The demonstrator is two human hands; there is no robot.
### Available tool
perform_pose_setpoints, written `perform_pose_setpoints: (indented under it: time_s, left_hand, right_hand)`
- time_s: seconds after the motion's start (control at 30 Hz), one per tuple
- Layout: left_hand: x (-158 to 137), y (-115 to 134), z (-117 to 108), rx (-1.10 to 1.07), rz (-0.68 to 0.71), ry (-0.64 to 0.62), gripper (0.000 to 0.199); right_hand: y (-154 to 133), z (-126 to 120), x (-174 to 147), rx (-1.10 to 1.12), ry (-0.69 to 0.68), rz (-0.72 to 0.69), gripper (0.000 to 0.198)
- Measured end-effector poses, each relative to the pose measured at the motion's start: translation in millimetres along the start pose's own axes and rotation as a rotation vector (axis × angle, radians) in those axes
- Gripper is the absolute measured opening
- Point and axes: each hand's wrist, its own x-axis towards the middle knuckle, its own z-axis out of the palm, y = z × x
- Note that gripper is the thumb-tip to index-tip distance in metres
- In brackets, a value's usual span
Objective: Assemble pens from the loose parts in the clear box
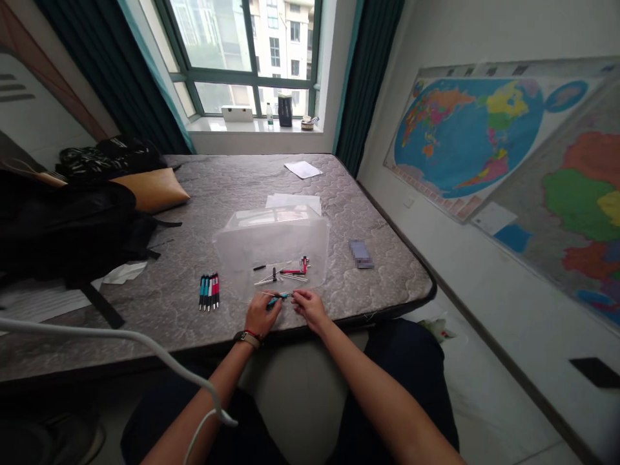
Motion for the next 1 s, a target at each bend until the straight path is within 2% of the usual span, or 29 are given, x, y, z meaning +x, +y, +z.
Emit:
perform_pose_setpoints:
  time_s: [0.2,0.37,0.6,0.8,1.0]
  left_hand:
    - [12,25,-5,-0.081,-0.115,-0.059,0.028]
    - [14,30,-3,-0.107,-0.171,-0.103,0.033]
    - [13,36,2,-0.147,-0.239,-0.142,0.035]
    - [14,42,3,-0.110,-0.239,-0.098,0.036]
    - [16,42,1,-0.100,-0.237,-0.148,0.038]
  right_hand:
    - [-4,0,-1,0.212,-0.100,0.037,0.036]
    - [-9,-8,-7,0.238,-0.176,0.051,0.034]
    - [-7,-7,-7,0.281,-0.169,0.023,0.036]
    - [-5,-9,-7,0.325,-0.156,0.017,0.036]
    - [-7,-9,-8,0.341,-0.159,0.015,0.035]
